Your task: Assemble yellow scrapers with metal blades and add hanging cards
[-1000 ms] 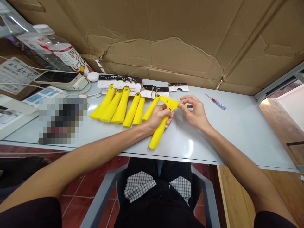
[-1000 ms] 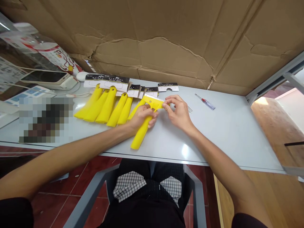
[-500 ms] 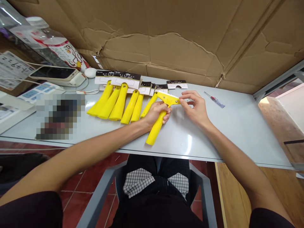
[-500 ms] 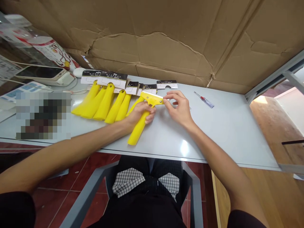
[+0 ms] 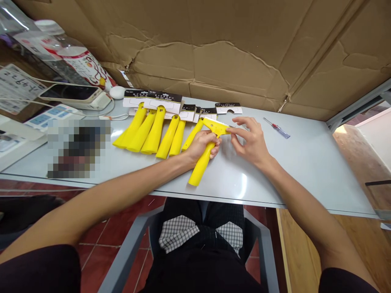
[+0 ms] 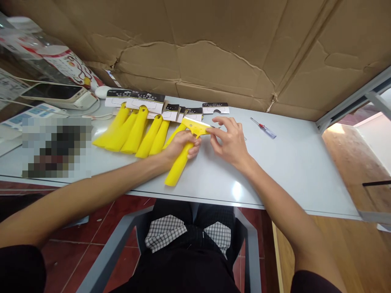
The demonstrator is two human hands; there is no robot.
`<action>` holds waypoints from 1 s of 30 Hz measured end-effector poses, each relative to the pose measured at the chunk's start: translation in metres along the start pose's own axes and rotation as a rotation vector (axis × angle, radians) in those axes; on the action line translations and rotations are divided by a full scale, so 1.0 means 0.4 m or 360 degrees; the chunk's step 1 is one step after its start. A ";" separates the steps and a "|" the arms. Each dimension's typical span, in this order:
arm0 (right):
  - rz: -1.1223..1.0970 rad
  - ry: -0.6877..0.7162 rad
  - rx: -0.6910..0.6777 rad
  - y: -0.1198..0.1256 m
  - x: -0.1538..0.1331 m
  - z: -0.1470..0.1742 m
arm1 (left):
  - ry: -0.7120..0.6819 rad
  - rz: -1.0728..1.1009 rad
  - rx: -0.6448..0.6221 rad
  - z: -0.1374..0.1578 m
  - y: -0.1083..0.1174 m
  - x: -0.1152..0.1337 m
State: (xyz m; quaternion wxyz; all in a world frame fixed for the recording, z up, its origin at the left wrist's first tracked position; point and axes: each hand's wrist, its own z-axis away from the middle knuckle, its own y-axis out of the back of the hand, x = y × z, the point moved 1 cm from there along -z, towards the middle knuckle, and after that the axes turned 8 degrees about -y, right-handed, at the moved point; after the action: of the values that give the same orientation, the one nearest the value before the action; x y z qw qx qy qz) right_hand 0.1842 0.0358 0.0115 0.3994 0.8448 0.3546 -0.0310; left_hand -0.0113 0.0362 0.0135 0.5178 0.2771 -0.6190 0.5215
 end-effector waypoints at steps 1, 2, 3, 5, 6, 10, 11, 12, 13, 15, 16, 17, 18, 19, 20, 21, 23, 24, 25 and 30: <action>0.0060 0.0014 -0.0001 0.001 -0.001 0.001 | 0.0000 -0.0004 0.0002 0.000 -0.001 0.001; 0.0097 0.0024 -0.0001 0.001 -0.002 0.001 | -0.0001 -0.0006 0.0007 0.001 -0.002 0.001; 0.0097 0.0021 0.0000 -0.001 -0.003 0.002 | -0.0005 -0.0008 0.0009 0.001 -0.003 0.002; -0.0019 -0.0025 0.0005 -0.006 -0.004 0.000 | -0.0010 -0.0015 0.0003 0.001 -0.004 0.004; -0.0118 -0.0053 0.0008 -0.008 -0.003 -0.002 | -0.0009 -0.0018 -0.0002 0.001 -0.005 0.005; -0.0349 -0.0092 0.0020 0.024 0.023 -0.030 | 0.0027 0.0001 0.0010 0.002 -0.005 0.012; -0.0302 -0.0109 0.0010 0.046 0.043 -0.040 | 0.0041 0.0013 0.0015 0.003 -0.004 0.013; -0.0202 -0.0163 -0.0013 0.074 0.071 -0.049 | 0.0053 0.0023 0.0017 0.003 -0.004 0.014; -0.0073 -0.0247 -0.0052 0.105 0.106 -0.055 | 0.0065 0.0033 0.0018 0.004 -0.003 0.014; 0.0231 -0.0485 -0.0185 0.173 0.193 -0.059 | 0.0071 0.0055 0.0019 0.004 -0.003 0.012; 0.0377 -0.0620 -0.0325 0.204 0.239 -0.056 | 0.0061 0.0069 0.0027 0.004 -0.002 0.010; 0.0481 -0.0764 -0.0484 0.229 0.283 -0.050 | 0.0047 0.0082 0.0039 0.004 -0.002 0.008; 0.0534 -0.0918 -0.0624 0.250 0.323 -0.043 | 0.0036 0.0093 0.0049 0.004 -0.002 0.007; 0.0544 -0.1015 -0.0709 0.263 0.356 -0.035 | 0.0033 0.0099 0.0054 0.004 -0.002 0.005; 0.0531 -0.1060 -0.0749 0.271 0.380 -0.029 | 0.0032 0.0102 0.0057 0.005 -0.001 0.005; 0.0519 -0.1085 -0.0777 0.272 0.398 -0.024 | 0.0036 0.0101 0.0053 0.006 -0.002 0.004; 0.0509 -0.1102 -0.0820 0.263 0.413 -0.018 | 0.0045 0.0092 0.0038 0.008 -0.003 0.006; 0.0510 -0.1100 -0.0831 0.256 0.414 -0.017 | 0.0045 0.0087 0.0032 0.010 -0.004 0.007; 0.0506 -0.1091 -0.0834 0.249 0.412 -0.016 | 0.0044 0.0081 0.0030 0.011 -0.005 0.008; 0.0332 -0.0883 -0.0740 0.232 0.370 -0.025 | 0.0064 0.0047 0.0049 0.014 -0.008 0.011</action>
State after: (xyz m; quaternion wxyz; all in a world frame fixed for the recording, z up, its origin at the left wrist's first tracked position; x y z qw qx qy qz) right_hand 0.3503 0.0877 0.0292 0.6624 0.7226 0.1427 -0.1365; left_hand -0.0118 0.0310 0.0192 0.5181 0.2654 -0.6043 0.5440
